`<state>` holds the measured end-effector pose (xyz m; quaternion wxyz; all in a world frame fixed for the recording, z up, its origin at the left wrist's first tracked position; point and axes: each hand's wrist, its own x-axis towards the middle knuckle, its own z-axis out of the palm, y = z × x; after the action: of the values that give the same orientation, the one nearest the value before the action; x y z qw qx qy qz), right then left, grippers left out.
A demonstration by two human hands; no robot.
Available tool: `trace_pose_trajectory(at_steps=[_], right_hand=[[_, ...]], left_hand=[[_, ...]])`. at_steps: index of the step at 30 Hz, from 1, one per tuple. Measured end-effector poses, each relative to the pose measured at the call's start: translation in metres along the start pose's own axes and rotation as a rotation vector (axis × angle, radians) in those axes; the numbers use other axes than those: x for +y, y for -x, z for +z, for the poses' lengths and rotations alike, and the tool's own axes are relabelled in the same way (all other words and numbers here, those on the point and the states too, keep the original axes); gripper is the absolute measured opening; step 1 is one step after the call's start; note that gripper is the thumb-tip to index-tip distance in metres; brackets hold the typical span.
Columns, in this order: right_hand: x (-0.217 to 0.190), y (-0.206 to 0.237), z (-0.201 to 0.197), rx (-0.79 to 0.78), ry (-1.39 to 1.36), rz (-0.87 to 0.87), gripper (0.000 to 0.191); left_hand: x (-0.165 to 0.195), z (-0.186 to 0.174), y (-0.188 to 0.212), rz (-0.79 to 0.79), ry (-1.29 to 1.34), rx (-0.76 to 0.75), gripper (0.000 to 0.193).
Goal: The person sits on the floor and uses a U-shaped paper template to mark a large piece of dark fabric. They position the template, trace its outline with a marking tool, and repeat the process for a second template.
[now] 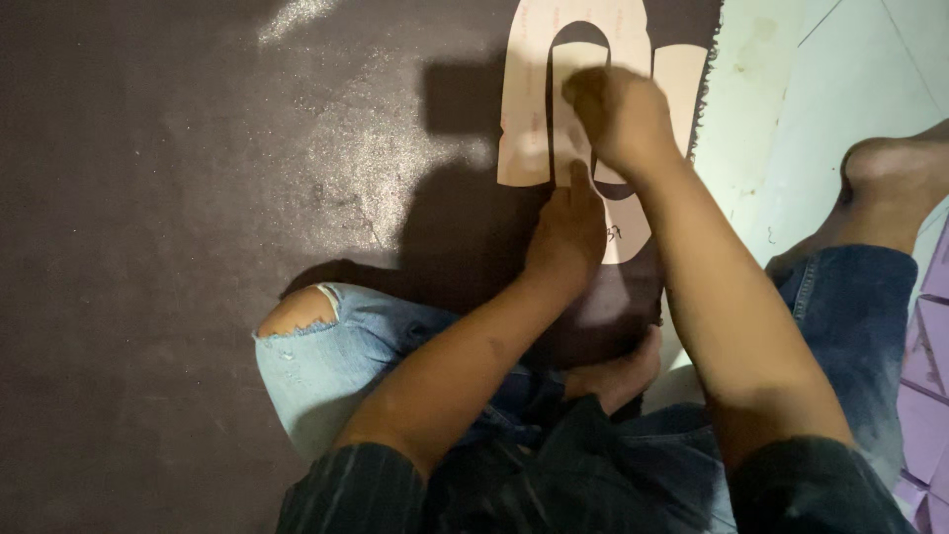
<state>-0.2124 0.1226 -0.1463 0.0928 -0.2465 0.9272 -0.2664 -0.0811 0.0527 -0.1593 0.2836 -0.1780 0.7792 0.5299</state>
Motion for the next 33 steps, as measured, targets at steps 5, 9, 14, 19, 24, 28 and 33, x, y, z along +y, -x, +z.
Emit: trace_pose_trajectory(at_steps=[5,9,14,19,24,28,33], right_hand=[[-0.009,0.025,-0.004,-0.134,-0.03,0.136,0.019],[0.007,-0.005,0.007,0.062,-0.117,-0.022,0.013],[0.024,-0.028,0.019,0.227,-0.242,-0.228,0.005],[0.026,-0.02,0.018,0.157,-0.108,-0.126,0.009],[0.028,-0.023,0.02,0.228,-0.117,-0.167,0.006],[0.027,-0.023,0.023,0.245,-0.142,-0.206,0.006],[0.026,-0.03,0.018,0.147,-0.098,-0.073,0.005]], left_hand=[[-0.015,0.019,-0.002,0.411,-0.466,0.214,0.044],[-0.02,0.026,-0.008,0.395,-0.471,0.305,0.046],[-0.017,0.019,-0.004,0.494,-0.52,0.349,0.04],[-0.017,0.015,0.002,0.525,-0.558,0.342,0.035],[-0.019,0.022,-0.005,0.448,-0.545,0.257,0.025],[-0.024,0.026,-0.005,0.457,-0.387,0.341,0.052],[-0.023,0.024,0.001,0.567,-0.65,0.373,0.048]])
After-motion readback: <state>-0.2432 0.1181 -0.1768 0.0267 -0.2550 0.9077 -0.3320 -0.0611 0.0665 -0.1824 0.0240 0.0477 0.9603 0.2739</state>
